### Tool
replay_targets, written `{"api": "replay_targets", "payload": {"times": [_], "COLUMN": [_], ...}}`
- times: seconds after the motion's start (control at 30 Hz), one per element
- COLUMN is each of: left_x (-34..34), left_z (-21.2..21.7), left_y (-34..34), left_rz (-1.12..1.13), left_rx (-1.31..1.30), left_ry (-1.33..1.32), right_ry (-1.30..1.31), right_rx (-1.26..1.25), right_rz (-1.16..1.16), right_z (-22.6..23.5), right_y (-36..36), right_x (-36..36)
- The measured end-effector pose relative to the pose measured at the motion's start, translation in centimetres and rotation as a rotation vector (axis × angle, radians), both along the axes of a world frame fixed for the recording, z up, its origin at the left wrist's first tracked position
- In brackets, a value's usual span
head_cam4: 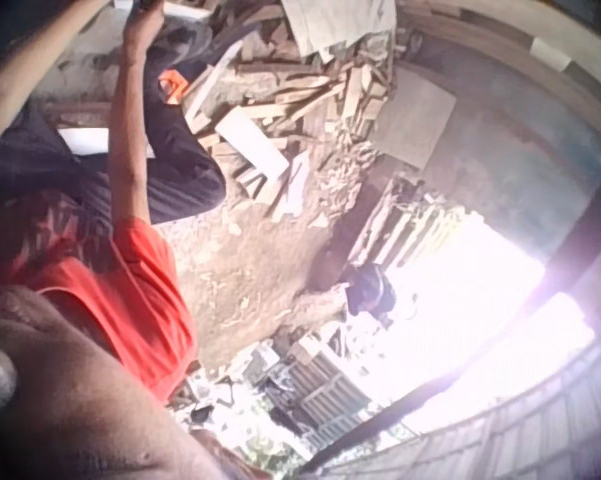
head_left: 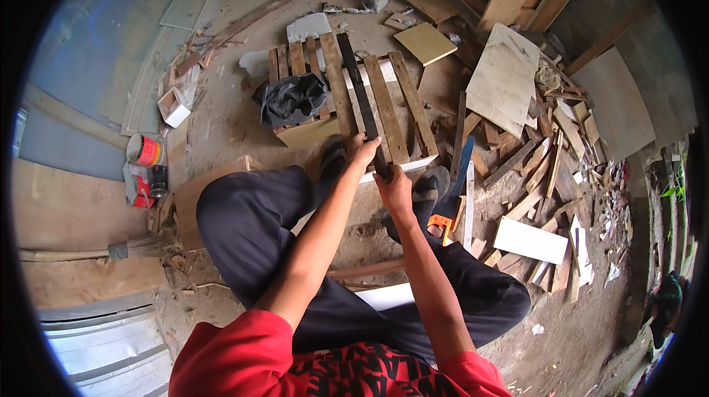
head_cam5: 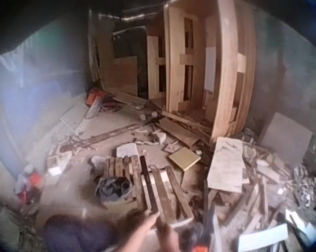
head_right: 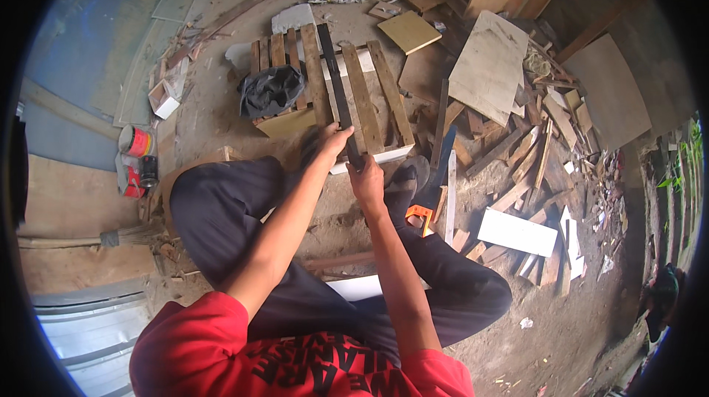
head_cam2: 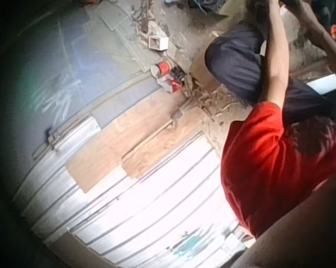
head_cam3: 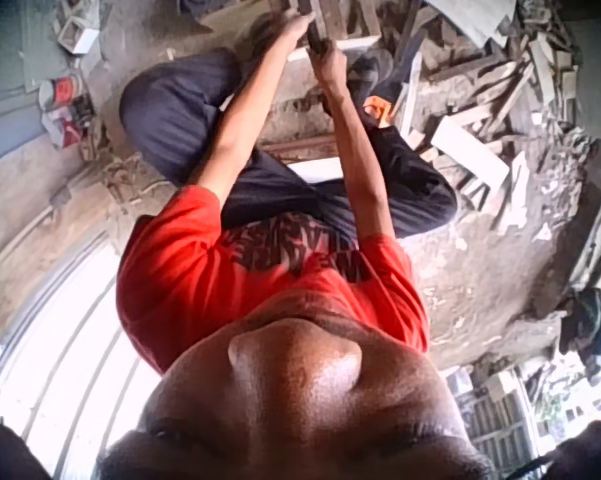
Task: The person hammers nails into a wooden pallet, then uses a hammer to bend a metal strip and attach it to the pallet. They then use a utility knife to cut the metal strip.
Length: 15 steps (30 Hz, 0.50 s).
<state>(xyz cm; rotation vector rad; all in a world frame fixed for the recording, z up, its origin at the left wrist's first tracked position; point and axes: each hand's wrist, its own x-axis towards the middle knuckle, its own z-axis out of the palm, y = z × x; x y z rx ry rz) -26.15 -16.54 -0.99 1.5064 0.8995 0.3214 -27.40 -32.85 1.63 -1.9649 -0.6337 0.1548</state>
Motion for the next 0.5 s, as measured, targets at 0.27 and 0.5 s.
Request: {"api": "replay_targets", "payload": {"times": [0.27, 0.5], "left_x": [0.1, 1.4], "left_z": [2.2, 1.9], "left_y": [-2.2, -1.5], "left_rz": [-0.067, -0.125], "left_rx": [0.548, 0.418], "left_ry": [0.284, 0.312], "right_ry": [0.178, 0.403], "right_rx": [0.028, 0.144], "right_rz": [-0.069, -0.201], "right_z": [-1.6, -2.8], "right_y": [-0.5, -0.4], "right_x": [-0.3, 0.1]}}
